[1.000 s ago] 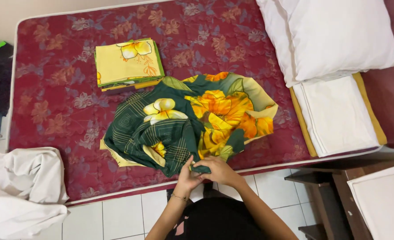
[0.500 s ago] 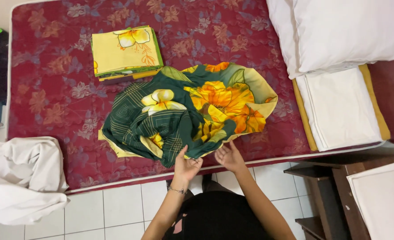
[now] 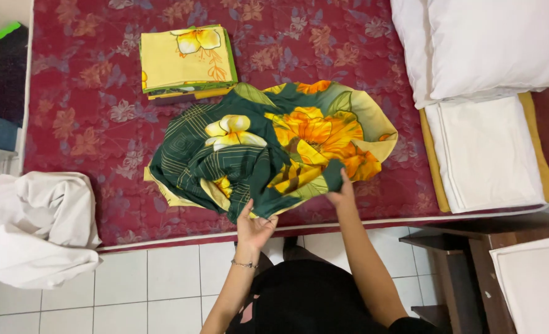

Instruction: Folding multiple pieces of patterned bed linens and pillowcases on a bed.

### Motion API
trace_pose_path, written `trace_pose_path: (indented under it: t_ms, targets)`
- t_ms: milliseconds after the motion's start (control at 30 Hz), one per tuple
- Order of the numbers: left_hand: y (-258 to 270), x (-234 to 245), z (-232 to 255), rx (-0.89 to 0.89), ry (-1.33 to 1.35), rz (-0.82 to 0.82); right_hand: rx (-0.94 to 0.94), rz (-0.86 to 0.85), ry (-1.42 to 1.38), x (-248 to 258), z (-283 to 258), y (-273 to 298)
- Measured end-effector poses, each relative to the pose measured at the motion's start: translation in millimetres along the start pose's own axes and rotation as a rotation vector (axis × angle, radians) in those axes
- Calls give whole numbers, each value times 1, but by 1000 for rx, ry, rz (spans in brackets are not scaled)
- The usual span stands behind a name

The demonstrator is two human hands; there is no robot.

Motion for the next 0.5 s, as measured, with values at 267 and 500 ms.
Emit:
trace_pose_path:
  t_ms: [267, 500]
  targets:
    - [6, -16, 56, -167, 16, 69, 292, -246, -133, 8, -212, 40]
    - [-13, -69, 73, -276, 21, -307, 683, -372, -212, 31, -384, 122]
Point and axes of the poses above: each hand's wrist, its own y-axis away from the middle knuckle, its own x-axis out of the back of the hand, z = x × y, the point moved 5 cm from there along -y, towards the middle knuckle, and after that the axes turned 3 degrees about -z, right-handed, at the moved point
